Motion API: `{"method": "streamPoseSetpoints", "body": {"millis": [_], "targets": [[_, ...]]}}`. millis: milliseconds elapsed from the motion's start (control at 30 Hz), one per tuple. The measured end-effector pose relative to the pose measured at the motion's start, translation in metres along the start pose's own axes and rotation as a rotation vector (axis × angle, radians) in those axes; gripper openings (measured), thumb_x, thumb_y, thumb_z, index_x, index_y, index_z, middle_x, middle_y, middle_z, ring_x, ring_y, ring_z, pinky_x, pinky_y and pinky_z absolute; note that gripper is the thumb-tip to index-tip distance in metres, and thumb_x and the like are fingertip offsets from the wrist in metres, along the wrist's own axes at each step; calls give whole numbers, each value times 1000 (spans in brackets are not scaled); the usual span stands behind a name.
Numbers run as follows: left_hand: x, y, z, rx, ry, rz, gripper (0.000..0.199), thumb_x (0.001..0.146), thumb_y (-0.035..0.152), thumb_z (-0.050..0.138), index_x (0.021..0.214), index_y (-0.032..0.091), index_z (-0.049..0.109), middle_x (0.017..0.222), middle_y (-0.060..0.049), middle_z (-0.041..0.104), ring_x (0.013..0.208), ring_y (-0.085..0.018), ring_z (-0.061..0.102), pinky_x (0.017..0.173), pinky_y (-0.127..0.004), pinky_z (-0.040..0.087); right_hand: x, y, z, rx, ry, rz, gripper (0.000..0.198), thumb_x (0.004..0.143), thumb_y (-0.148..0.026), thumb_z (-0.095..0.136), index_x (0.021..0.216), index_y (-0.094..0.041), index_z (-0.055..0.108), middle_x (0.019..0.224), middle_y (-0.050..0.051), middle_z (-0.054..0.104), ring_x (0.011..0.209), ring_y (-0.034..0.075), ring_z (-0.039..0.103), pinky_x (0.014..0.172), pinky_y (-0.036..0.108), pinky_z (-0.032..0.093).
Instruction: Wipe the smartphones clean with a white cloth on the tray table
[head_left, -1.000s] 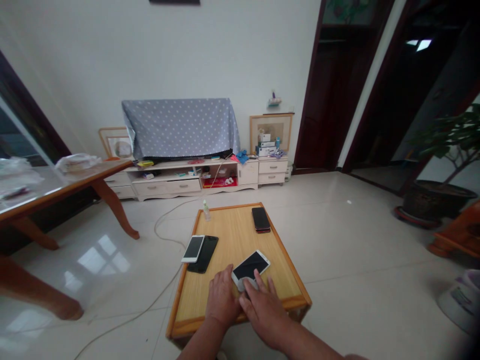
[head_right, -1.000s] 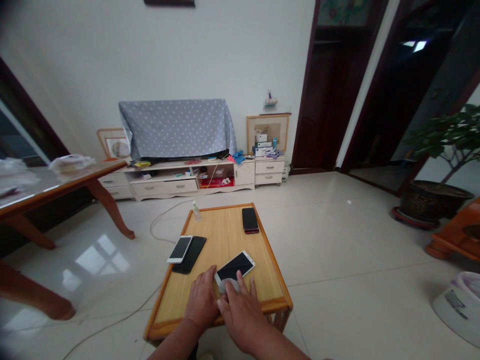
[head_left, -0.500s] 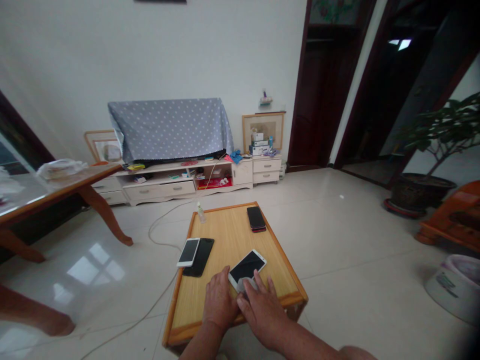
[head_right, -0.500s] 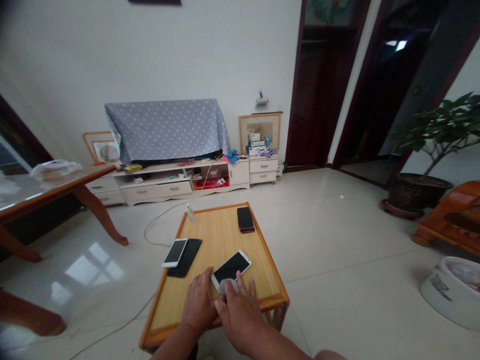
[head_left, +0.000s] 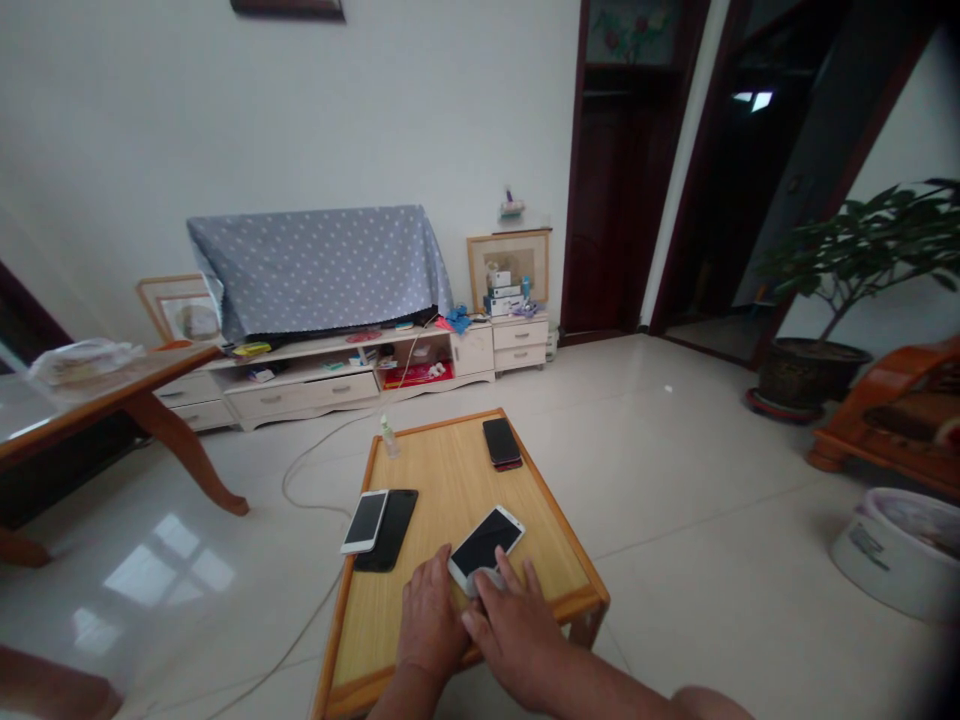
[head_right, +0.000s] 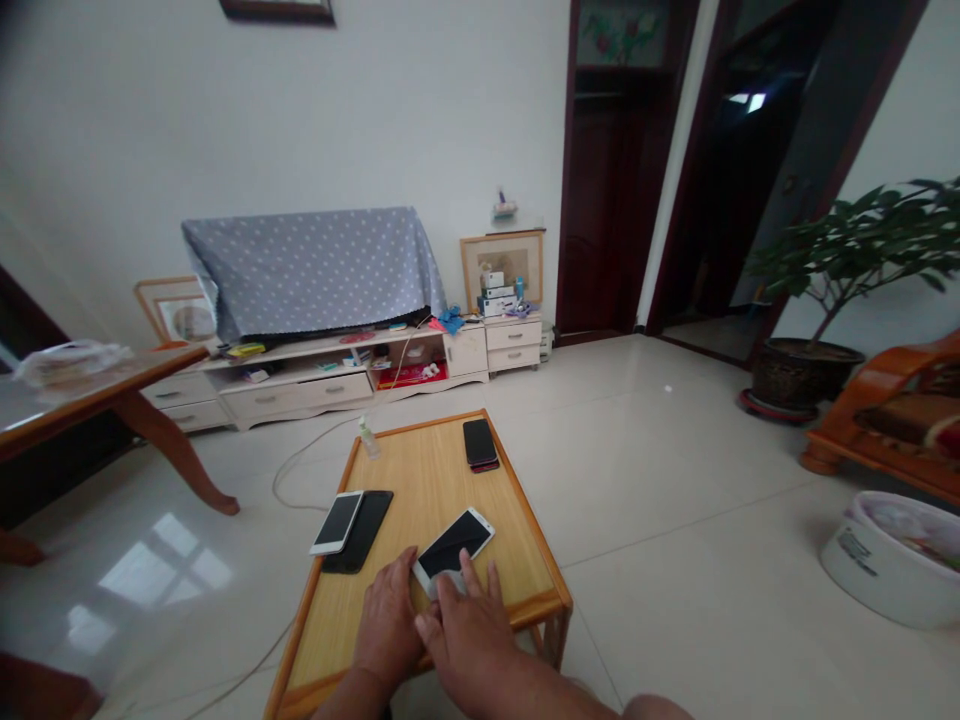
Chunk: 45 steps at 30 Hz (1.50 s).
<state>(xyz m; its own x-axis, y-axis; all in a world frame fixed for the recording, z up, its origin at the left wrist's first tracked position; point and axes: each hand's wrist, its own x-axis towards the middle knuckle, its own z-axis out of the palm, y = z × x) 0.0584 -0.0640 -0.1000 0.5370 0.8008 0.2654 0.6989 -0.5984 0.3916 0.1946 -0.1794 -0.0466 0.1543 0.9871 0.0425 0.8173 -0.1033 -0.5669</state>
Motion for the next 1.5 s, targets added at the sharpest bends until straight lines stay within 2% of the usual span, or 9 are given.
{"method": "streamPoseSetpoints", "body": {"millis": [167,233,467,533,733,933,1167,1367,1500], "targets": [[2,6,-1,15,29,-7,69,79,38,62,139,12,43,132,-16,60,124,-31,54,105,-45,40,30,30,-28,-128,66,264,60,102,-54,25,146,-20,47,152,12,49,153,32,12,120,63,3],[2,7,-2,14,29,-3,69,78,38,62,139,12,44,132,-16,60,124,-31,54,105,-45,39,34,35,-32,-141,73,294,61,103,-54,24,147,-19,46,153,12,47,154,32,10,120,63,2],[1,-1,0,-21,7,9,65,80,30,60,141,14,43,135,-16,59,125,-30,54,106,-45,40,4,-2,0,4,-7,-14,53,104,-53,26,144,-25,46,145,7,57,153,30,15,122,58,9],[1,-1,1,-15,20,11,65,80,31,61,141,14,43,135,-16,59,125,-30,54,106,-45,40,8,0,-4,-7,-22,-4,53,104,-53,26,143,-25,47,145,7,57,153,30,16,121,59,8],[1,3,3,12,55,-7,71,77,38,64,140,13,42,133,-16,60,123,-30,54,105,-45,39,33,23,-27,-136,47,252,62,103,-54,22,146,-16,46,151,14,49,153,30,13,121,61,4],[-1,-1,0,16,-15,-3,68,78,25,59,143,13,40,138,-16,58,126,-29,53,106,-42,38,12,-2,1,1,-72,-75,55,104,-52,25,149,-25,42,152,6,50,153,27,14,123,55,7],[-1,2,0,-15,28,-5,74,80,38,63,144,12,38,134,-16,59,125,-31,53,106,-45,39,39,18,-21,-73,-41,105,54,105,-50,23,145,-23,47,153,8,48,153,29,15,120,61,7],[-1,1,-3,-72,-10,-62,75,78,22,58,148,12,32,134,-17,60,125,-29,54,107,-42,37,21,-2,-11,-29,-123,-100,50,106,-45,21,137,-25,54,144,7,58,153,27,19,122,58,6],[-1,0,-3,-97,-39,-78,78,80,17,54,152,13,25,135,-16,60,125,-27,55,106,-40,37,26,-15,-2,-29,-126,-120,49,105,-43,23,140,-25,52,146,7,56,153,27,17,122,58,3]]}}
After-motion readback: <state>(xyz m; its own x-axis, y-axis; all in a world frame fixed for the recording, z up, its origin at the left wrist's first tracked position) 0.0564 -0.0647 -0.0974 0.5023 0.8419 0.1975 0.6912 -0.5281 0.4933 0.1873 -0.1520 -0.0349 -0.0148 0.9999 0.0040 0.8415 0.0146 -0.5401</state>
